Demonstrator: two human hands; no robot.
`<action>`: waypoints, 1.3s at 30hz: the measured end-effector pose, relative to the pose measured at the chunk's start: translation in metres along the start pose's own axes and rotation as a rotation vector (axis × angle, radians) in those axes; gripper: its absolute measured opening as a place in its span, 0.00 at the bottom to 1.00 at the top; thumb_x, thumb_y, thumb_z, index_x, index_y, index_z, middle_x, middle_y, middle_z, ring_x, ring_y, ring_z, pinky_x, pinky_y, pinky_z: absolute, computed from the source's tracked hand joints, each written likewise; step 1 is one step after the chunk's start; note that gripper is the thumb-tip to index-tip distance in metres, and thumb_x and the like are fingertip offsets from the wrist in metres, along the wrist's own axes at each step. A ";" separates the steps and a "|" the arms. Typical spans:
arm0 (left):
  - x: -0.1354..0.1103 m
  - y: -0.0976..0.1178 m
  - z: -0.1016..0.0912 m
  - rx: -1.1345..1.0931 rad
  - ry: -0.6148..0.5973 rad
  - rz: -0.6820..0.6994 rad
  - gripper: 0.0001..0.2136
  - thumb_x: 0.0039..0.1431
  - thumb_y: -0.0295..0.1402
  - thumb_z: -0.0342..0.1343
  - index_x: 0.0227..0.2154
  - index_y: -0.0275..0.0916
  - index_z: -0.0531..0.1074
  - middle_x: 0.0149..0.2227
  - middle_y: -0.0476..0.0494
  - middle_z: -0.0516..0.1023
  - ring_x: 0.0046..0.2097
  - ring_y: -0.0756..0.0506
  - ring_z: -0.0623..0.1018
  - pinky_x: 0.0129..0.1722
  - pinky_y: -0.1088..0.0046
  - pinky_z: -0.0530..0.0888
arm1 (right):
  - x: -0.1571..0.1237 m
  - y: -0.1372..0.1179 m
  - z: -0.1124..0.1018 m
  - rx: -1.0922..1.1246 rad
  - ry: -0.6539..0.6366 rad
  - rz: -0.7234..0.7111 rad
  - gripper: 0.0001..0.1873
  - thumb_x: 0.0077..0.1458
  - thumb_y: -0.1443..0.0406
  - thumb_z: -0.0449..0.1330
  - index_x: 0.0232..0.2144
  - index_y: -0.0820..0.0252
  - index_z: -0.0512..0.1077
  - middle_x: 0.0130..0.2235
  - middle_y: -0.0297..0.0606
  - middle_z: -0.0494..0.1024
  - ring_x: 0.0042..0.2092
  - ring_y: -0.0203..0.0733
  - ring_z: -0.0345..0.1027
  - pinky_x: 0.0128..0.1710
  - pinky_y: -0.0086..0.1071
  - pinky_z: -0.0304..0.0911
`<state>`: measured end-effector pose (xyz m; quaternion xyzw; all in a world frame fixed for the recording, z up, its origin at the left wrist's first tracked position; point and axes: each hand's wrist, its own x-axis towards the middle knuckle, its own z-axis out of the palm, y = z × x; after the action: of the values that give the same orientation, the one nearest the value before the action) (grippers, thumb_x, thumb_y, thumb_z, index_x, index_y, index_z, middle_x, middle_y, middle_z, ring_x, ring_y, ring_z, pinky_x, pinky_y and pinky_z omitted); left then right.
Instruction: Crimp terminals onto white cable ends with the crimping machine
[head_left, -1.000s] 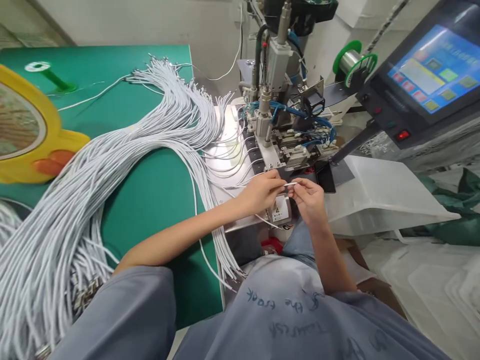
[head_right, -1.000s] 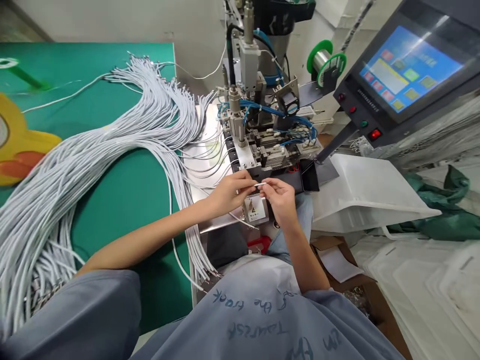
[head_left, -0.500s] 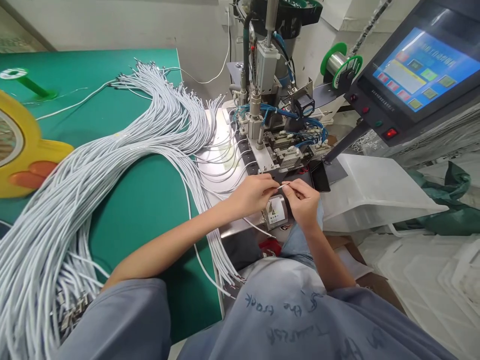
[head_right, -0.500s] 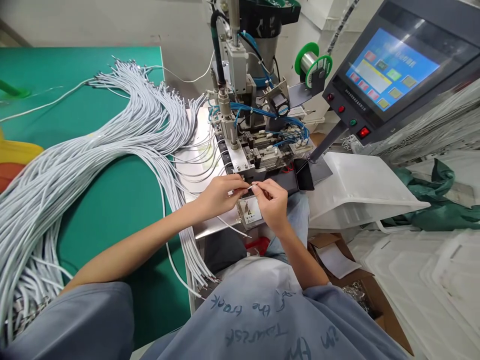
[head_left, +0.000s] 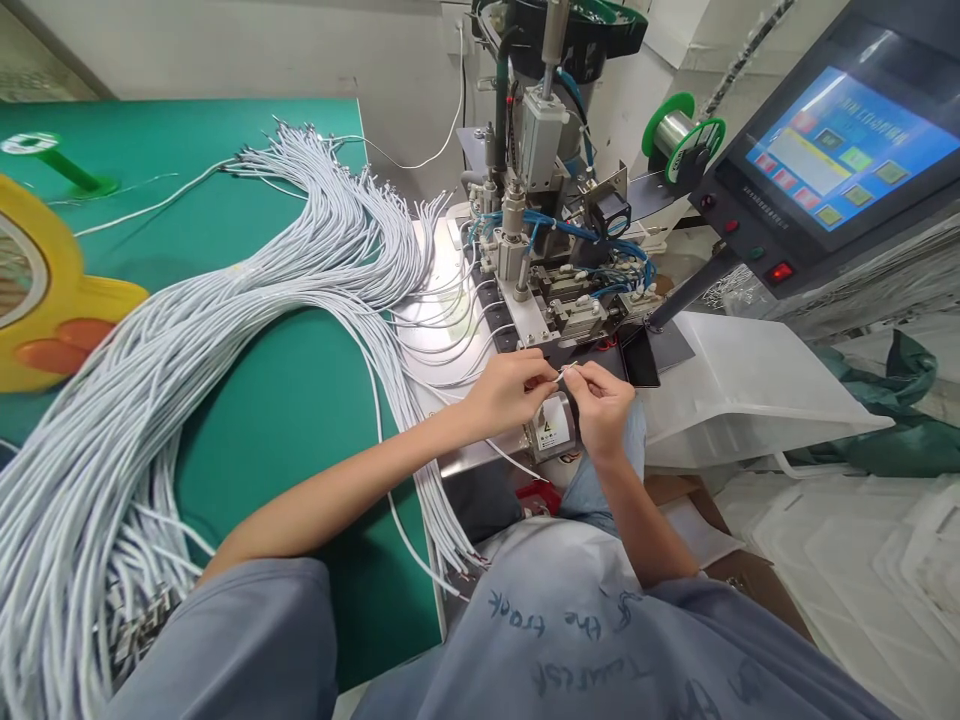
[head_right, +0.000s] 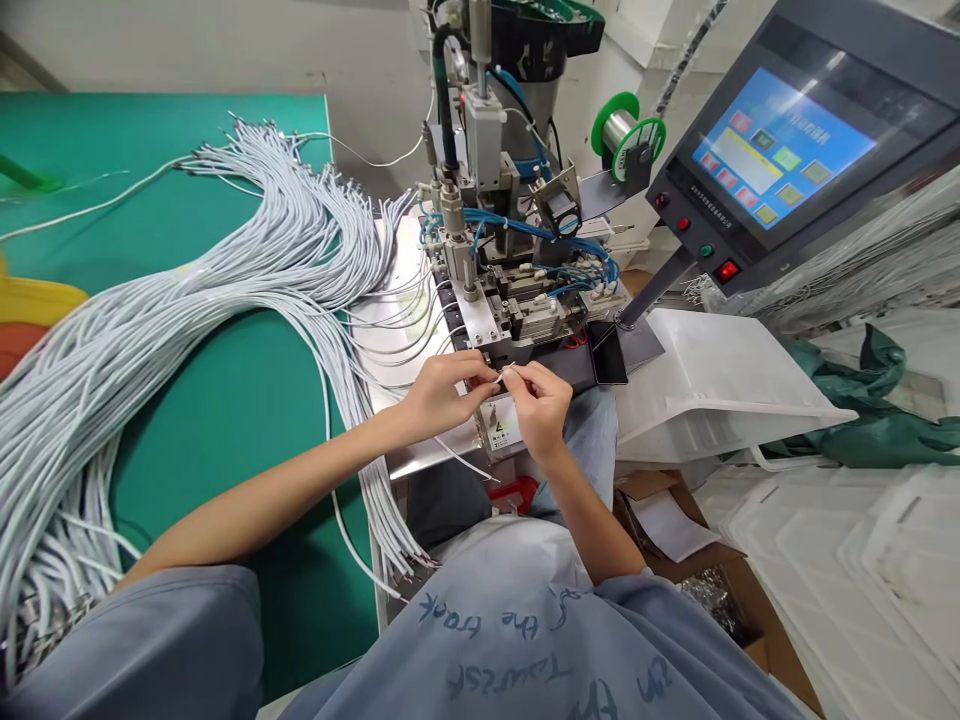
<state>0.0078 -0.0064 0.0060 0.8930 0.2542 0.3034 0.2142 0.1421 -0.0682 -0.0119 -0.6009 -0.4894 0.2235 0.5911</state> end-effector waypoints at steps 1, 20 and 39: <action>0.000 0.000 0.000 0.082 -0.006 0.046 0.08 0.59 0.26 0.47 0.27 0.34 0.70 0.25 0.48 0.69 0.27 0.52 0.70 0.26 0.78 0.66 | 0.000 -0.001 0.000 -0.074 0.017 -0.048 0.11 0.52 0.62 0.57 0.22 0.61 0.72 0.20 0.30 0.60 0.23 0.33 0.52 0.23 0.30 0.51; 0.002 -0.007 0.005 0.378 -0.417 -0.037 0.11 0.55 0.21 0.45 0.32 0.33 0.73 0.29 0.44 0.71 0.26 0.51 0.71 0.24 0.76 0.63 | 0.012 0.041 -0.001 0.015 -0.183 0.137 0.13 0.49 0.59 0.56 0.19 0.60 0.69 0.21 0.32 0.63 0.25 0.34 0.56 0.26 0.30 0.53; 0.001 -0.032 0.016 0.468 -0.515 0.054 0.15 0.55 0.18 0.44 0.42 0.30 0.70 0.35 0.39 0.71 0.36 0.46 0.75 0.34 0.73 0.71 | 0.031 0.072 0.005 0.134 -0.324 0.468 0.12 0.39 0.57 0.60 0.20 0.61 0.69 0.19 0.28 0.66 0.23 0.31 0.58 0.24 0.28 0.59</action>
<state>0.0086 0.0153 -0.0219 0.9716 0.2306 0.0070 0.0528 0.1743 -0.0260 -0.0704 -0.6136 -0.4097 0.4788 0.4758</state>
